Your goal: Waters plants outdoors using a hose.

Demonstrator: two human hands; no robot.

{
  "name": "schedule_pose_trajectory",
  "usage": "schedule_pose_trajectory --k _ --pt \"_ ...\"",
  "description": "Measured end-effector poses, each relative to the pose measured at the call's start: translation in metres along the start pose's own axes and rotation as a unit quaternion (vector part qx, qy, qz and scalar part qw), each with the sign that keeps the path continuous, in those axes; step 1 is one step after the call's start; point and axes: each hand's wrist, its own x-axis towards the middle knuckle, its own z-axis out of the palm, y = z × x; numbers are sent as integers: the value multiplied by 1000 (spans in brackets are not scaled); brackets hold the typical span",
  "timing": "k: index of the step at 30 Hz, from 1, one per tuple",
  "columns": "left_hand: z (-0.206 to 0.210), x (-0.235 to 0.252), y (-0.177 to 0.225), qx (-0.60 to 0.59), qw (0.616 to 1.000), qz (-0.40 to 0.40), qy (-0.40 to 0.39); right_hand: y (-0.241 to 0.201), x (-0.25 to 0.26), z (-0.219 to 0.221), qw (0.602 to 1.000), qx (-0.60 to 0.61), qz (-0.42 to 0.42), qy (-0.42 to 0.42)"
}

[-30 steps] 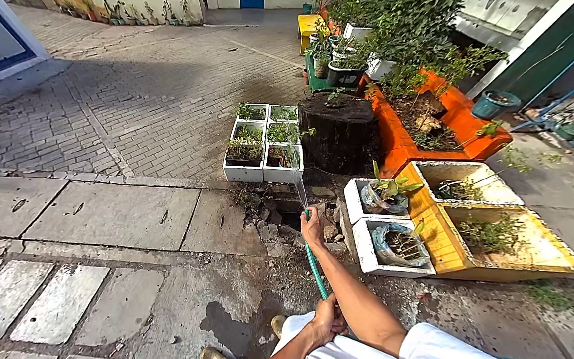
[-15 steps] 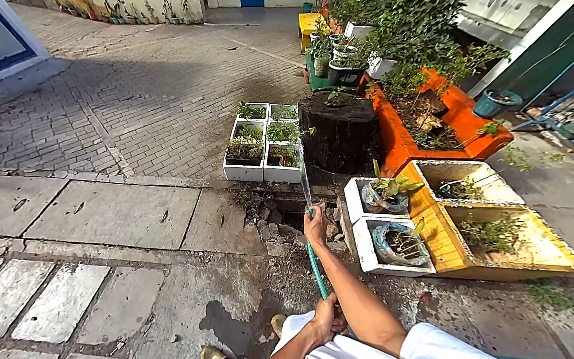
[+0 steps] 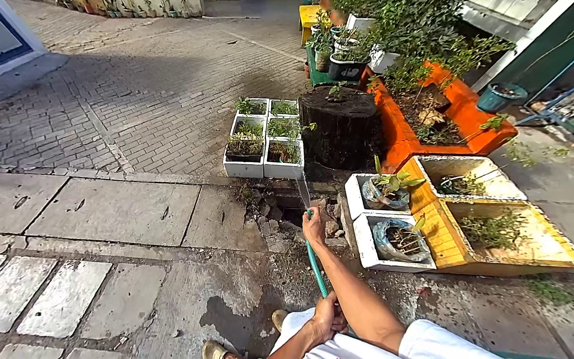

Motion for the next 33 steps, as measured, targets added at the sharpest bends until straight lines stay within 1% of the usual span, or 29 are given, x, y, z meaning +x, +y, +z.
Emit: schedule_pose_trajectory --k 4,11,15,19,23,28,33 --pt "0 0 0 6 1000 4 1 -10 -4 -6 999 16 -26 -13" --pt "2 -1 2 8 1000 5 16 -25 -10 3 995 3 -57 -88" --pt "3 -2 3 3 1000 10 21 -24 -9 5 997 11 -47 -64" --pt "1 0 2 3 1000 15 3 -30 -12 4 993 -6 -74 -88" --pt "3 -1 4 -2 1000 10 22 -27 -11 8 995 -4 -63 -73" --pt "3 -2 1 -3 1000 13 15 -26 -14 12 991 -20 -66 -118" --pt "3 -3 1 2 1000 13 24 -27 -15 18 988 -32 -78 -130"
